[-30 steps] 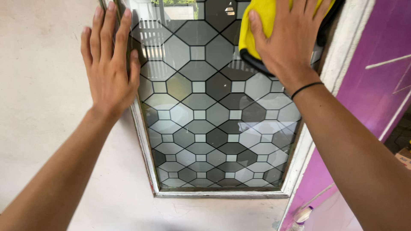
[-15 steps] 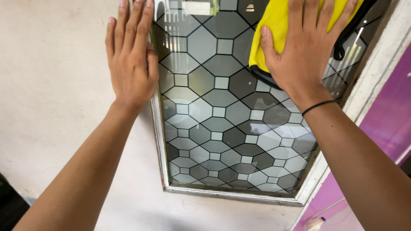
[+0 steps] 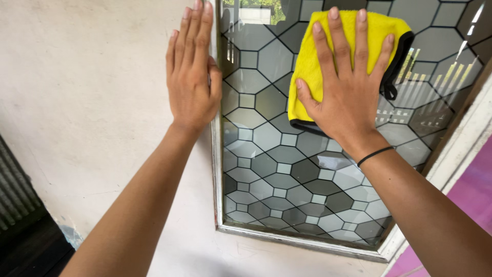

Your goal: The person wipes a patterned glass window with a yellow cloth, moving in circular and linear motions across the surface. They occasionally spray liquid from a clear bottle onto the glass and continue wiping. The task is performed from a first-person perspective.

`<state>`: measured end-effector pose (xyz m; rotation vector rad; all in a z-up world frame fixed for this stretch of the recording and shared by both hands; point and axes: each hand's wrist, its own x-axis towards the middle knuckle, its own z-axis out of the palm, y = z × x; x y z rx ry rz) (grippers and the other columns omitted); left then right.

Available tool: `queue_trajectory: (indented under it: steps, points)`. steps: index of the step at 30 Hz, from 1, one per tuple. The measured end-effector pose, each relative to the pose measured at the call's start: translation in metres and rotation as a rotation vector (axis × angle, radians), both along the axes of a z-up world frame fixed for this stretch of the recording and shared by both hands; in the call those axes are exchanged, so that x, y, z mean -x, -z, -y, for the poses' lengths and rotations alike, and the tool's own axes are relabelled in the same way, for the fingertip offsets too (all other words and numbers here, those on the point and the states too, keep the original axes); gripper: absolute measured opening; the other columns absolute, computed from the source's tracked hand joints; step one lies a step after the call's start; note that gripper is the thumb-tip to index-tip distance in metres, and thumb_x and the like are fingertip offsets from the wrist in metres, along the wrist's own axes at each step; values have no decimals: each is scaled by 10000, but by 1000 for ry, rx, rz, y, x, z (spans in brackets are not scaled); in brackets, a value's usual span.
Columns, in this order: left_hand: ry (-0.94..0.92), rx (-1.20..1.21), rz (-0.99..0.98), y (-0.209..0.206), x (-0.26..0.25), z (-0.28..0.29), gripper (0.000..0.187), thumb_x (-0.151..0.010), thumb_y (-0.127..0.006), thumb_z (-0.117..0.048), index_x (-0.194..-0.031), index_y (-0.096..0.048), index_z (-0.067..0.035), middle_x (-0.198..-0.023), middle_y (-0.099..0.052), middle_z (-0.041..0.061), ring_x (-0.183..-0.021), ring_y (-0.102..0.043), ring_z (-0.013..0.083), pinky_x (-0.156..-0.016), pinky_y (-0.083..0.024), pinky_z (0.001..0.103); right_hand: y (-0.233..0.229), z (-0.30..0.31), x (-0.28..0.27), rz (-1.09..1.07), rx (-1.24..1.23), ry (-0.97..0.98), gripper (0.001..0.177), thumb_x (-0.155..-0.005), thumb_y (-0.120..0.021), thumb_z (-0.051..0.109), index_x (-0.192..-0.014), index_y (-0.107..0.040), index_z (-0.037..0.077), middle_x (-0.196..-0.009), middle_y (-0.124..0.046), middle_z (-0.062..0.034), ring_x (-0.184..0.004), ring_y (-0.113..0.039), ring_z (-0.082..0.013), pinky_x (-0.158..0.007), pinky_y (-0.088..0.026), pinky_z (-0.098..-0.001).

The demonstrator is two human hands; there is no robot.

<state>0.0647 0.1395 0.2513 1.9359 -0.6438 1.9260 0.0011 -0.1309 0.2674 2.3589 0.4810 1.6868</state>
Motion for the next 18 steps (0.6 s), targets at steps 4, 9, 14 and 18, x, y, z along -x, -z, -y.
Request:
queue_trajectory:
  steps: [4,9,14,18]
  points:
    - [-8,12,-4,4,0,1,717,-1008,-467,-48,-1691,-301,-193,-1717,-328,5,-1601,-281,151,-1361,-188,385,5,-18,-6,-5,70,-12,793,-1072,-628,473,-1728,-313,159,-1780,-172,-128,-1611,-95,-440,-1208,-49,-758]
    - [6,12,15,1,0,0,690,-1008,-460,-58,-1662,-290,-199,-1703,-318,-8,-1602,-286,138,-1366,-196,375,0,-46,-13,-8,153,-68,795,-1053,-615,482,-1723,-315,177,-1775,-184,-101,-1611,-104,-414,-1219,-58,-742]
    - [19,14,15,0,5,0,725,-999,-456,-49,-1691,-305,-200,-1699,-327,-4,-1600,-294,142,-1364,-203,379,-27,-71,-22,18,199,-127,791,-1057,-609,463,-1727,-296,181,-1772,-202,-95,-1616,-117,-387,-1234,-64,-723]
    - [55,24,6,-1,7,0,746,-965,-464,-43,-1681,-326,-199,-1692,-340,-8,-1597,-308,140,-1362,-216,376,-63,-85,-38,91,150,-147,653,-1076,-625,448,-1616,-461,120,-1538,-466,-178,-1427,-375,-408,-1126,-201,-686]
